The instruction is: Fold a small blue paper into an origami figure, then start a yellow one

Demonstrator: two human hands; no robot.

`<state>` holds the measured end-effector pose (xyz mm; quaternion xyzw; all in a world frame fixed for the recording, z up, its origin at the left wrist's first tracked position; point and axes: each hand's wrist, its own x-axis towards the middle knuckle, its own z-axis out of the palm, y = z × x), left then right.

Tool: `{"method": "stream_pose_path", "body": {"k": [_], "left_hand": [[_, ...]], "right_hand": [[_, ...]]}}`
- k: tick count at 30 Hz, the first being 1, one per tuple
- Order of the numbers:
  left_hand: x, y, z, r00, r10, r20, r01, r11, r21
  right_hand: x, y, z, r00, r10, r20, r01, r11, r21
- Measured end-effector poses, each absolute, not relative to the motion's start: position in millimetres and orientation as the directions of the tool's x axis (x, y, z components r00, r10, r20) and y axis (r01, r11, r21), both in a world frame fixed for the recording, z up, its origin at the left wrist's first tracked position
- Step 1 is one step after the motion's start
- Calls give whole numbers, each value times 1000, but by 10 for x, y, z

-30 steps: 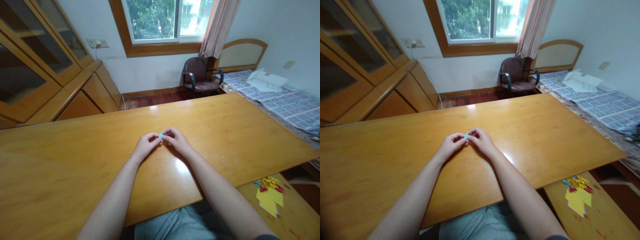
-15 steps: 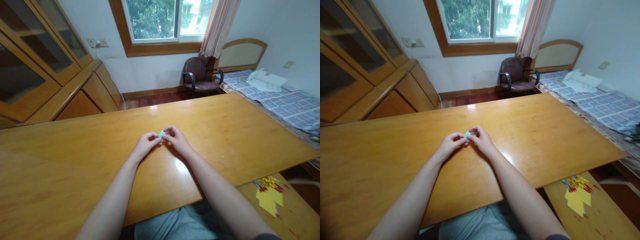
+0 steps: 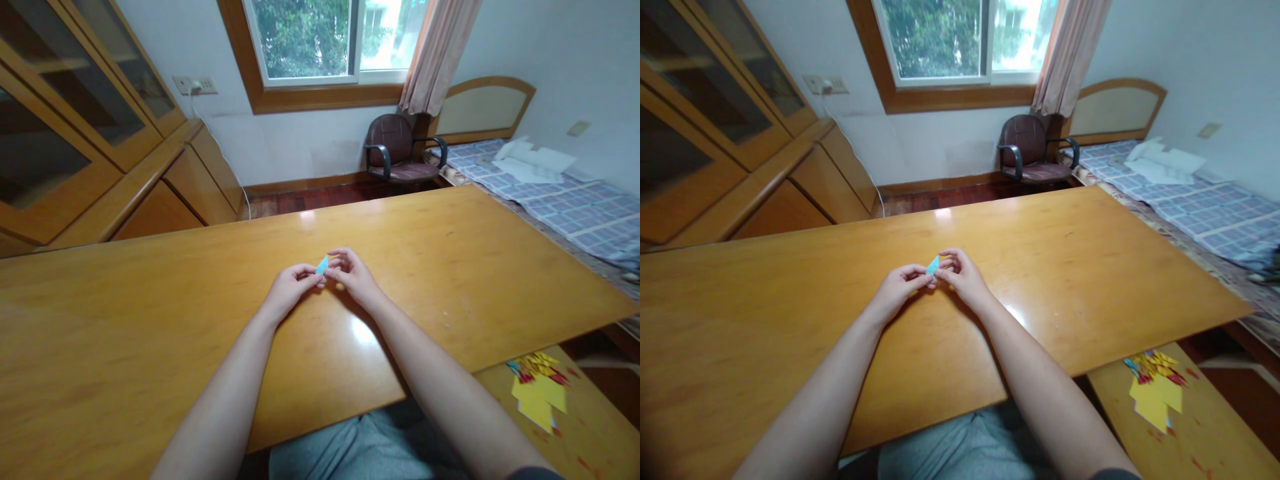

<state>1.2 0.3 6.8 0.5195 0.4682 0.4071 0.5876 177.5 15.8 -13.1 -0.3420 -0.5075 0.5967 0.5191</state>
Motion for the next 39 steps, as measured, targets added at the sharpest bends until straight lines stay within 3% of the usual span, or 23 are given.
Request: {"method": "stream_pose_path", "body": {"k": [39], "left_hand": [[30, -34, 93, 261, 951, -163, 30, 161, 986]], "right_hand": [[1777, 130, -52, -153, 987, 49, -331, -4, -944]]}}
